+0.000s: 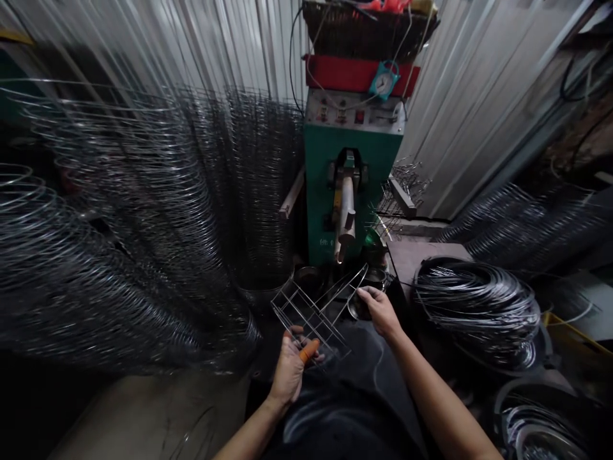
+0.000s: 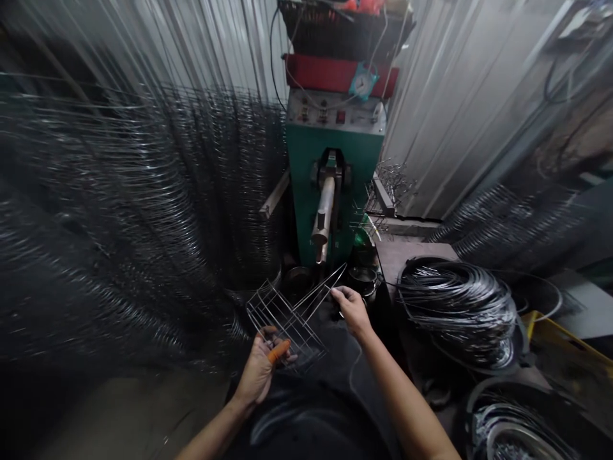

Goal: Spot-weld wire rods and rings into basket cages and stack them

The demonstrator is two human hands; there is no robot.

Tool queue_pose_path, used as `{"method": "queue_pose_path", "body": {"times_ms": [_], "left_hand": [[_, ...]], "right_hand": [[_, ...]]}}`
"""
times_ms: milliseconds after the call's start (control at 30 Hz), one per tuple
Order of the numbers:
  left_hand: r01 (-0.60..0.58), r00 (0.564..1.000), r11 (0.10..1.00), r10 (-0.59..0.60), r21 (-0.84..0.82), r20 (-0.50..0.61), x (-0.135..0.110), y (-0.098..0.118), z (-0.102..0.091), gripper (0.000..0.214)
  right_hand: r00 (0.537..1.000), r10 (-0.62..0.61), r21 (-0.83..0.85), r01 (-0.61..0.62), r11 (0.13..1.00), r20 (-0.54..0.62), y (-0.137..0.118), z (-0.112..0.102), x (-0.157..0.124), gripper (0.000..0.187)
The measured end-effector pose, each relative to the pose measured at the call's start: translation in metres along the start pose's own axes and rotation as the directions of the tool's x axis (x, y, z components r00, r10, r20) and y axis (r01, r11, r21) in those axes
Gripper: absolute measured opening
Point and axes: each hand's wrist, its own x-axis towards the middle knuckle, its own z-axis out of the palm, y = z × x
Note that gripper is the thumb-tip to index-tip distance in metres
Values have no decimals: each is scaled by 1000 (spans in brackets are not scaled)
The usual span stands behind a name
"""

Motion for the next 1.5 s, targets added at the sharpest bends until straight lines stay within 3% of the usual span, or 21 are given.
{"method": "queue_pose_path", "body": {"times_ms": [200,533,733,1033,1500], "left_hand": [[34,999,999,-34,14,-9,12,1,-6,51],[97,994,995,-98,-17,-56,22,6,-3,54],[95,995,995,-94,21,-43,31,6,-6,53],[66,994,997,-70,-49,-80,43,11,-4,54],[75,993,997,-76,-16,-95,62,34,19,63]], "right_hand": [[998,55,112,-54,992,-3,10,5,9,35],[998,-65,80,65,995,-1,29,16,23,32],[998,-59,108,62,992,-27,32,25,32,28],[998,-37,213,46,976,-43,27,33,47,24],[998,-5,277,24,961,-70,13,37,78,27]]}}
